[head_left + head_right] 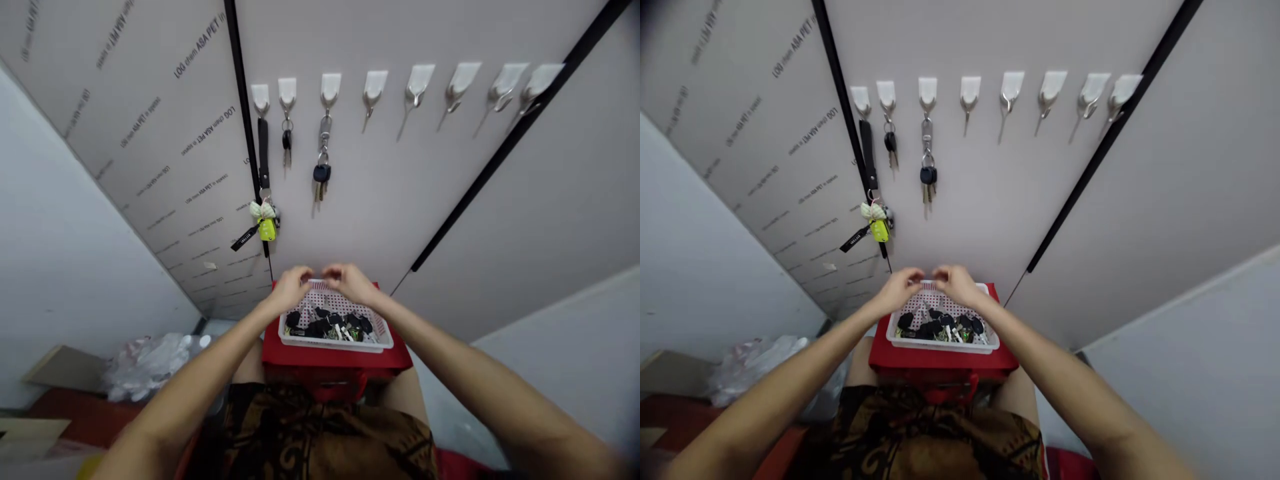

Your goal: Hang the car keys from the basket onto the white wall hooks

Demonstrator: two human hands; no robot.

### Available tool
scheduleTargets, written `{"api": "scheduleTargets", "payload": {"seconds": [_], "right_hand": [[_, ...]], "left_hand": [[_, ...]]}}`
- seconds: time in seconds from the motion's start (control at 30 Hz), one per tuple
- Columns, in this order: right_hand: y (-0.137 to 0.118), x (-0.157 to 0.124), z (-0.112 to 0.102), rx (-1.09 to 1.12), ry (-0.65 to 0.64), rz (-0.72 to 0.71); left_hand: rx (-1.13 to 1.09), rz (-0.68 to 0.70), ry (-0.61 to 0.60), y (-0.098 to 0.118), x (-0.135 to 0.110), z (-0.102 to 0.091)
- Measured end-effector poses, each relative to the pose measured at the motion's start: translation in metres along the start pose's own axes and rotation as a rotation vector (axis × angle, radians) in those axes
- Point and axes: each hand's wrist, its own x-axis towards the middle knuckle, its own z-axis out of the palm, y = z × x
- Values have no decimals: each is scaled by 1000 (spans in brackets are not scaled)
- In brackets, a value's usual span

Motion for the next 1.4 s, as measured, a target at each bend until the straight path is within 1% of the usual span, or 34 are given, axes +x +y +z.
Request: {"api": "scheduleTargets", "payload": {"seconds": [0.07,0.13,0.23,0.33,0.43,0.5,0.57,0.67,0.73,0.8,0.83,0.93,0.97,1.0,1.03,1.1,1.17,1.23,1.27,1.3,1.33,1.4], "right_hand": [[21,-21,22,-58,-136,43],[35,-34,35,-134,-174,32],[43,-41,42,-239,-151,-36],[41,-45,38,-305,-163,-43],[40,-49,33,-334,-224,-42],[42,-48,33,-342,-243,-47],[47,-44,35,-359,-216,-24],[53,-34,37,-369,-130,37],[55,-30,32,-354,-76,75],[56,-32,22,-337,-60,96],[56,-35,17,-335,-87,88],[55,-45,7,-396,-254,14],[54,-47,7,-431,-290,-1],[54,-48,8,-461,-298,0],[54,-47,11,-474,-285,7],[55,-42,14,-455,-215,36],[58,-34,14,-425,-104,84],[62,-29,9,-411,14,136],[63,-28,6,-407,51,154],[63,-28,3,-401,50,156],[63,-30,1,-398,12,138],[61,-34,2,-429,-119,74]], "left_hand": [[90,4,-132,-11,-16,19],[191,44,-192,-16,-24,32],[354,117,-250,-14,-26,41],[443,157,-289,-11,-24,45],[447,177,-291,-12,-23,48],[446,168,-301,-15,-20,50],[450,142,-308,-18,-15,51],[448,85,-302,-20,-6,52],[416,50,-274,-19,-4,51],[341,59,-250,-18,-8,50],[303,82,-258,-16,-12,49],[276,148,-332,-13,-19,50],[302,142,-340,-13,-19,51],[335,119,-331,-12,-18,52],[362,90,-315,-12,-15,53],[400,29,-279,-12,-7,53],[418,-21,-249,-12,1,51],[420,-52,-223,-13,5,48],[414,-59,-215,-13,6,46],[403,-54,-213,-14,6,45],[389,-40,-209,-14,6,44],[366,-6,-201,-13,4,44]]}}
